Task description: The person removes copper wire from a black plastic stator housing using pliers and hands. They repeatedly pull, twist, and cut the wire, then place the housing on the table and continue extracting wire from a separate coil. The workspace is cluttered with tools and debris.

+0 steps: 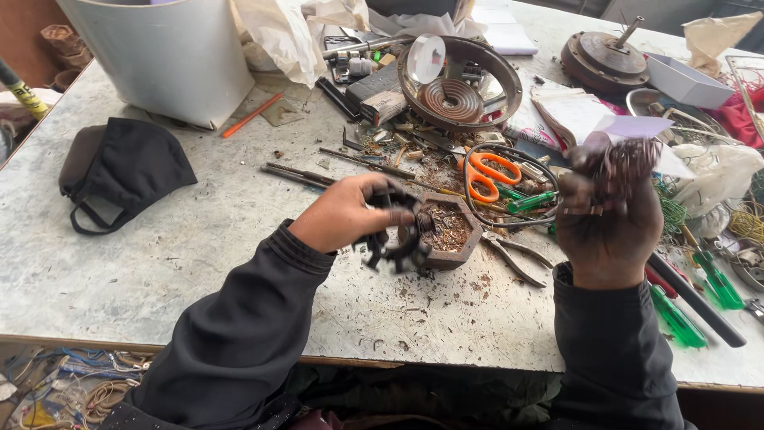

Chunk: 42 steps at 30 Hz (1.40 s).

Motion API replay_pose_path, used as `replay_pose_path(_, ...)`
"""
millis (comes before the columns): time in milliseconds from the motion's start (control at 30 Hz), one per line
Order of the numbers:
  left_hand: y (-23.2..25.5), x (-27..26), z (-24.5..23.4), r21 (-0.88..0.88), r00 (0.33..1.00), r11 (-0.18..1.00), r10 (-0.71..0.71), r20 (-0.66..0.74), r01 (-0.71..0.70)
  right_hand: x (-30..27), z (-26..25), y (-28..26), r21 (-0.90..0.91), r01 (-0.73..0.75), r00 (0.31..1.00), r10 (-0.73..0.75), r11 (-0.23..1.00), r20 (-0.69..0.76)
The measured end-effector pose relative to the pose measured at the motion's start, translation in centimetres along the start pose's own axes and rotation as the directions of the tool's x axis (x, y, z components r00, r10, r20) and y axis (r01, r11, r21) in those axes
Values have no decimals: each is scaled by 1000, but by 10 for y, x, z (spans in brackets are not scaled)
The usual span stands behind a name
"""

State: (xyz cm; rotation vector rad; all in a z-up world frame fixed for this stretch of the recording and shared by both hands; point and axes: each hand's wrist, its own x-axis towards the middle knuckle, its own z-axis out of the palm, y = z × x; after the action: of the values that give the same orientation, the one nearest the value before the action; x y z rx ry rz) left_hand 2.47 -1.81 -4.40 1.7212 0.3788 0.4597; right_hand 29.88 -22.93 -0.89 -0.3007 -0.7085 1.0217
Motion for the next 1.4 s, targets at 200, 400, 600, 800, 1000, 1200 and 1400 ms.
replay_pose_path(200,-2,3,-18,-86,907,979,138,-398,-187,-15,5,-2,-507,-35,949,188,861,254)
replay_pose_path(400,3,-1,-10,127,796,934,351,-494,-333,-10,35,29,-925,344,684,633,159,363)
replay_pose_path(600,14,-18,6,308,606,780,621,-497,-546,-11,52,51,-952,177,934,348,-251,82)
replay_pose_path(800,23,-44,19,271,625,681,732,-270,-680,-10,48,54,-955,83,996,-9,-286,89)
replay_pose_path(1000,21,-45,25,365,640,661,743,-197,-655,-8,39,49,-934,243,957,-89,-261,274)
replay_pose_path(1200,15,-44,24,465,476,541,840,-260,-701,-11,44,44,-952,163,964,-165,-260,210)
replay_pose_path(1400,7,-43,33,444,470,613,789,-396,-654,-8,52,56,-985,-88,944,303,-148,-130)
